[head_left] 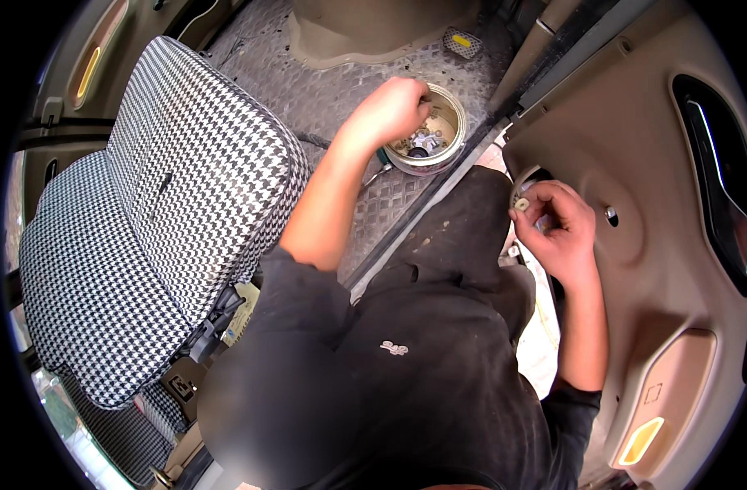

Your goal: The person installs a beige car door panel onto the driver's side door frame. They align the panel, insert plastic fasteners into the mounting holes, and use a power drill to secure the door handle mechanism. The person repeatedly checks the fit and tightens the fasteners to complete the installation.

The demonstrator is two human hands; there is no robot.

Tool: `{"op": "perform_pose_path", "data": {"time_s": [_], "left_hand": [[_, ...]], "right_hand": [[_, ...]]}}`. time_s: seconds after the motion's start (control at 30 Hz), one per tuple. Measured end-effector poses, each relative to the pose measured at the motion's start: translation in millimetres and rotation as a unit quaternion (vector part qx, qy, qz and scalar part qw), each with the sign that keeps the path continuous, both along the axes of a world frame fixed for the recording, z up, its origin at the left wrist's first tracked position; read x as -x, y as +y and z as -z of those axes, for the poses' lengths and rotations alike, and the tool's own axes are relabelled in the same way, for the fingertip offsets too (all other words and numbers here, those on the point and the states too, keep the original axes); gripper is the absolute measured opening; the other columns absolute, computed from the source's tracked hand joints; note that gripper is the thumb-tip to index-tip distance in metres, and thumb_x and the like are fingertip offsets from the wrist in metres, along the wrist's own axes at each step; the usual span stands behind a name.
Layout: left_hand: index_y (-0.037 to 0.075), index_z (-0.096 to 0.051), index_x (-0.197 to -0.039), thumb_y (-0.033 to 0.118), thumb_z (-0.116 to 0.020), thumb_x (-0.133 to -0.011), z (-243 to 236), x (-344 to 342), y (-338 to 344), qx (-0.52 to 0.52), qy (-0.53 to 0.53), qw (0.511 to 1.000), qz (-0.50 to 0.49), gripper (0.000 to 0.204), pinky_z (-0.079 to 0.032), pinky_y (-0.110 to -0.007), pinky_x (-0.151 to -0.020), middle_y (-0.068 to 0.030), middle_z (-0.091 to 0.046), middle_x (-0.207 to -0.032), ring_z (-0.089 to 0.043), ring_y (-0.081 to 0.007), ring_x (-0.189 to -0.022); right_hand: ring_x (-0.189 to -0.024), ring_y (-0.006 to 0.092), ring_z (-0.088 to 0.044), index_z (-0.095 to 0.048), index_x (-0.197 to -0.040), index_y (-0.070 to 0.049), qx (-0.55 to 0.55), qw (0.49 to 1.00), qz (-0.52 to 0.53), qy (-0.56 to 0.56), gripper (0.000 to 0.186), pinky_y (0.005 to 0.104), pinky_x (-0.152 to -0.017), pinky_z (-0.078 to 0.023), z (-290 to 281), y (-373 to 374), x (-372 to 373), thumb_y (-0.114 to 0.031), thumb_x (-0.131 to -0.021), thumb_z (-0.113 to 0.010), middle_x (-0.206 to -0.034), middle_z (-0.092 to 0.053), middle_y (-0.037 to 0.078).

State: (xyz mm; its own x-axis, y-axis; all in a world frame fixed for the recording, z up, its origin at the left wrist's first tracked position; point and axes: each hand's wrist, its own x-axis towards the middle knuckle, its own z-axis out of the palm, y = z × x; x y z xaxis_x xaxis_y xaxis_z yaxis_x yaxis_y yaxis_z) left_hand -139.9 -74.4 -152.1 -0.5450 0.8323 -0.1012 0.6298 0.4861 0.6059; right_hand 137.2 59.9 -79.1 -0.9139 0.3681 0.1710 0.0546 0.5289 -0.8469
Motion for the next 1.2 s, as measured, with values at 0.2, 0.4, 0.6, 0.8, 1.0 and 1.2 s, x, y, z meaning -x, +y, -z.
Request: {"op": "perform_pose_path", "data": {"time_s": [0.2,0.4,0.6,0.8,1.0,1.2], "left_hand": [[0.006,-0.078,-0.114,0.011,-0.071,-0.083,97,4,58,0.325,0.094,0.928,0.153,0.032,-0.058,-0.042,-0.093,-0.0184,-0.073,-0.122,-0.071,-0.0313,-0.113],[0.010,-0.077,-0.121,0.014,-0.061,-0.095,141,-1,77,0.329,0.129,0.926,0.132,0.031,-0.056,-0.042,-0.097,-0.0147,-0.070,-0.133,-0.068,-0.0291,-0.121],[0.007,-0.078,-0.115,0.017,-0.069,-0.089,140,6,64,0.304,0.128,0.939,0.093,0.029,-0.058,-0.040,-0.094,-0.0147,-0.073,-0.125,-0.071,-0.0305,-0.115],[-0.004,-0.074,-0.104,0.019,-0.075,-0.077,80,-1,35,0.124,0.015,0.992,0.000,0.035,-0.060,-0.042,-0.082,-0.0226,-0.075,-0.106,-0.076,-0.0291,-0.095],[0.007,-0.055,-0.084,-0.005,-0.060,-0.085,20,-20,-30,-0.280,-0.427,0.841,-0.178,0.013,-0.040,-0.025,-0.048,-0.0030,-0.060,-0.071,-0.051,-0.0101,-0.054],[0.005,-0.063,-0.119,0.003,-0.067,-0.092,-20,-130,-5,-0.249,-0.526,0.812,0.047,0.027,-0.050,-0.025,-0.064,-0.0037,-0.066,-0.096,-0.062,-0.0089,-0.076]], "right_hand": [[-0.066,0.0091,-0.057,-0.066,-0.095,0.001,-0.005,1.000,-0.013,-0.018,0.019,0.0246,-0.060,-0.050,-1,0,3,0.002,-0.082,-0.079,-0.081,-0.059,0.003],[-0.067,0.0109,-0.059,-0.066,-0.097,0.001,-0.028,1.000,-0.010,0.002,0.019,0.0261,-0.059,-0.051,1,6,-3,0.001,-0.083,-0.079,-0.084,-0.059,0.005],[-0.071,0.0137,-0.062,-0.066,-0.104,0.000,-0.055,0.998,-0.029,0.017,0.024,0.0280,-0.063,-0.054,2,7,-2,-0.002,-0.084,-0.079,-0.091,-0.063,0.007],[-0.078,0.0199,-0.068,-0.066,-0.106,-0.003,-0.089,0.994,0.002,0.063,0.024,0.0341,-0.067,-0.057,3,9,-4,-0.007,-0.086,-0.078,-0.099,-0.066,0.010],[-0.075,0.0271,-0.069,-0.065,-0.105,-0.004,-0.297,0.922,0.038,0.245,0.029,0.0366,-0.066,-0.057,6,12,-6,-0.006,-0.081,-0.081,-0.099,-0.068,0.011],[-0.075,0.0261,-0.068,-0.065,-0.104,0.002,-0.392,0.829,-0.029,0.398,0.030,0.0363,-0.063,-0.058,-5,14,-24,-0.004,-0.078,-0.080,-0.092,-0.066,0.011]]}}
